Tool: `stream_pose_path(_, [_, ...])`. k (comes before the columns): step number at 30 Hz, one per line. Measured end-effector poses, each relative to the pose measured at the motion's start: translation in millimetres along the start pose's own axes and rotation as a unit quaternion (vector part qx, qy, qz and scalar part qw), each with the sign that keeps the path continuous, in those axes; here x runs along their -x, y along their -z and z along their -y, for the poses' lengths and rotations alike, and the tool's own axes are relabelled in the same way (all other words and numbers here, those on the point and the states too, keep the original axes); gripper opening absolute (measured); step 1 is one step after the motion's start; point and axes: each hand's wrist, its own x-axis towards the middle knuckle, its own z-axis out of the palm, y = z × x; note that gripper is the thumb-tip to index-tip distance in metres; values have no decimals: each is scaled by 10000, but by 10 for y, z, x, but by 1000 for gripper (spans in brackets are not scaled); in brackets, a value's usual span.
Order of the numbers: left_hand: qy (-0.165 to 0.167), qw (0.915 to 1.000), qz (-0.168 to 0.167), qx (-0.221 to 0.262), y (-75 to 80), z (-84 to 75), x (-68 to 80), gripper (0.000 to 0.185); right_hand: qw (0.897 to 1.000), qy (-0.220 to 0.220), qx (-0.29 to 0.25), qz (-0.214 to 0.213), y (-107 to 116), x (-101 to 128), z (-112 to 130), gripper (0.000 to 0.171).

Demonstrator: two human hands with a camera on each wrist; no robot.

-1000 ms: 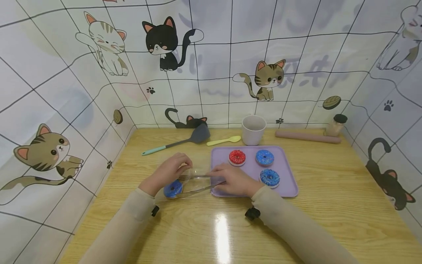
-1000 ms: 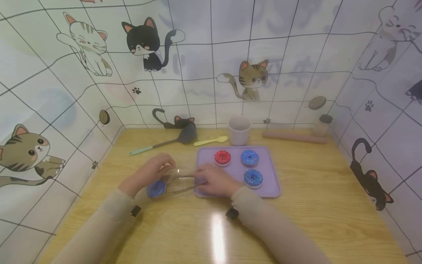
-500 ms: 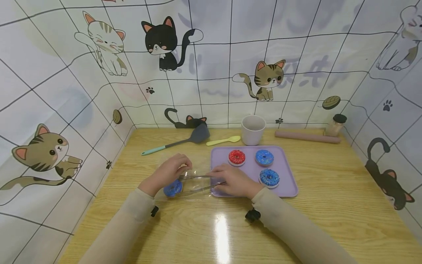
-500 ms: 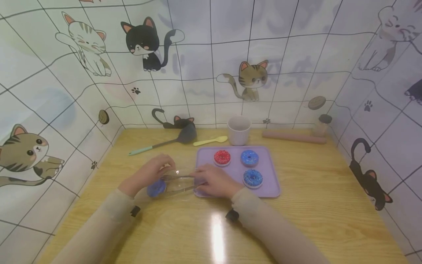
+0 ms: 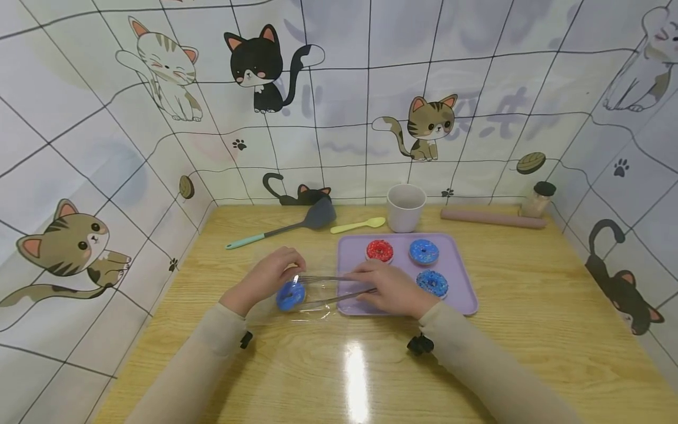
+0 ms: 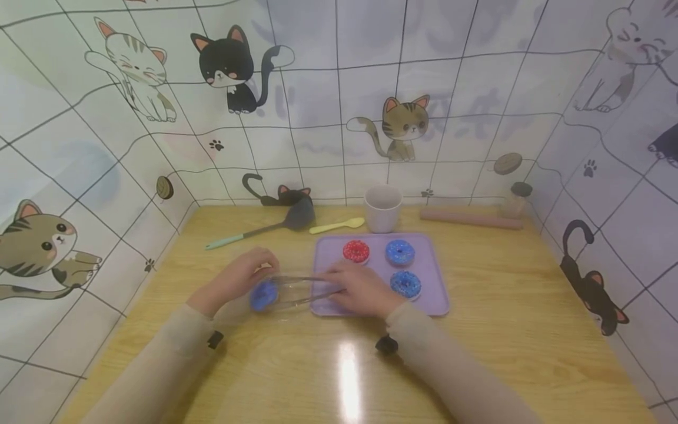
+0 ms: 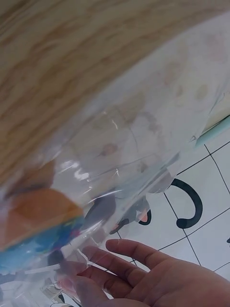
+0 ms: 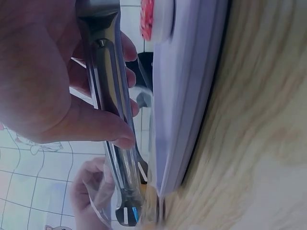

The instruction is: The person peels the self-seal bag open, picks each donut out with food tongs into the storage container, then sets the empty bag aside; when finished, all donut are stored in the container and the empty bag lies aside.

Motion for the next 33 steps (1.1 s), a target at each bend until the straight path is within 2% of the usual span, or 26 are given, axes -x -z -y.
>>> stream_pose_path(12, [74, 9999, -63, -102, 34, -33, -17, 7, 9989, -463, -24, -122, 243, 421, -166, 51])
stream_pose_path(20, [58, 9998, -77, -188, 16, 9, 1, 5, 9972, -582, 115, -455, 384, 700, -219, 52])
stream_pose_path(26, [9, 9999, -83, -115, 11, 12, -6, 4, 9964, -525, 201, -634, 411, 895, -246, 52])
stream_pose_path(33, [107, 9999, -47, -78, 15, -1, -14, 4, 9937, -563, 288, -925, 466, 1149, -307, 55])
